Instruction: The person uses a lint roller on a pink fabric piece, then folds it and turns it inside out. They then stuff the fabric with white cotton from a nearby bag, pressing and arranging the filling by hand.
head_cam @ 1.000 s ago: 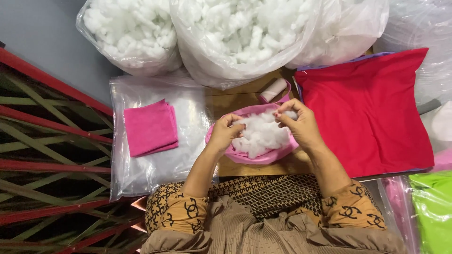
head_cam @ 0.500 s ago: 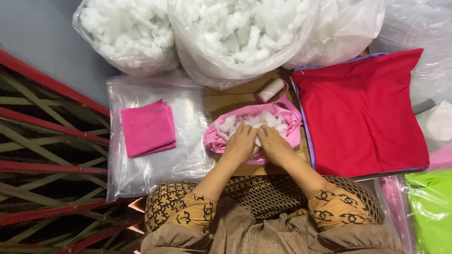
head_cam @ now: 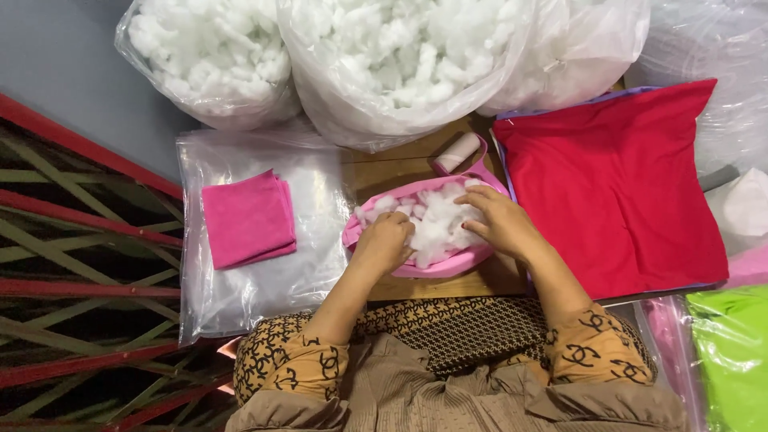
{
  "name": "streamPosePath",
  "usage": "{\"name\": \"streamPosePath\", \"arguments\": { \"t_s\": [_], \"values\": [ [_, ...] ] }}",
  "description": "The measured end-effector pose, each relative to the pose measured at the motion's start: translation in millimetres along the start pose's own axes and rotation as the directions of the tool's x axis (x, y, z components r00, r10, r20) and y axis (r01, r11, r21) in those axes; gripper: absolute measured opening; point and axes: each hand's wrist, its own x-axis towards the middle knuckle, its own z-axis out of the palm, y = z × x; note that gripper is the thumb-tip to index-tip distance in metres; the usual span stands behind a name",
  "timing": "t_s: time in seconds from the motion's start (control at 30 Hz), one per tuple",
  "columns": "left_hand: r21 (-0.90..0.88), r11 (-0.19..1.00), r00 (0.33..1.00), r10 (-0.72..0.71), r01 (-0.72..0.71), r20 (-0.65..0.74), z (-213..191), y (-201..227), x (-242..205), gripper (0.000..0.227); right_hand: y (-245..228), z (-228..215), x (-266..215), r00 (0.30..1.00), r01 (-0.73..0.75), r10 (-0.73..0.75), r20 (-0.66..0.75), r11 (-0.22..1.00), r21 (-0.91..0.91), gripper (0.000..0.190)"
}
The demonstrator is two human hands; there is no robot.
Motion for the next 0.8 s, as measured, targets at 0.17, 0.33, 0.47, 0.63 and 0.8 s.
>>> {"name": "streamPosePath", "arguments": {
  "t_s": [0.17, 0.33, 0.47, 0.63, 0.8],
  "values": [
    [-0.142, 0.987, 0.956, 0.028, -0.072, -0.291, -64.3, 21.5, -23.2, 0.035, -13.7, -11.8, -16.4, 0.991, -0.092, 0.1, -0.09, 0.992, 0.091, 0.046],
    [-0.205, 0.972, 0.937, -0.175, 0.115, -0.303, -53.9, 21.3, -23.2, 0.067, -14.8, 21.5, -13.6, 0.976, -0.169, 0.172, -0.131, 0.985, 0.028, 0.053],
    [-0.281, 0.936, 0.977, -0.208, 0.212, 0.043, -45.4, 46.0, -21.2, 0.079, -41.7, 54.5, -5.6, 0.994, -0.111, 0.11, -0.01, 0.993, -0.029, 0.064],
    [-0.035, 0.991, 0.99, -0.126, 0.128, 0.067, 4.4, 33.0, -7.0, 0.072, -5.7, 106.2, 15.4, 0.997, 0.065, -0.053, 0.048, 0.957, -0.283, 0.061],
    [0.011, 0.995, 0.993, -0.103, 0.102, 0.058, 12.5, 25.9, 1.1, 0.068, 2.4, 91.7, 22.4, 0.99, 0.056, -0.013, 0.141, 0.95, -0.306, 0.062]
  ]
}}
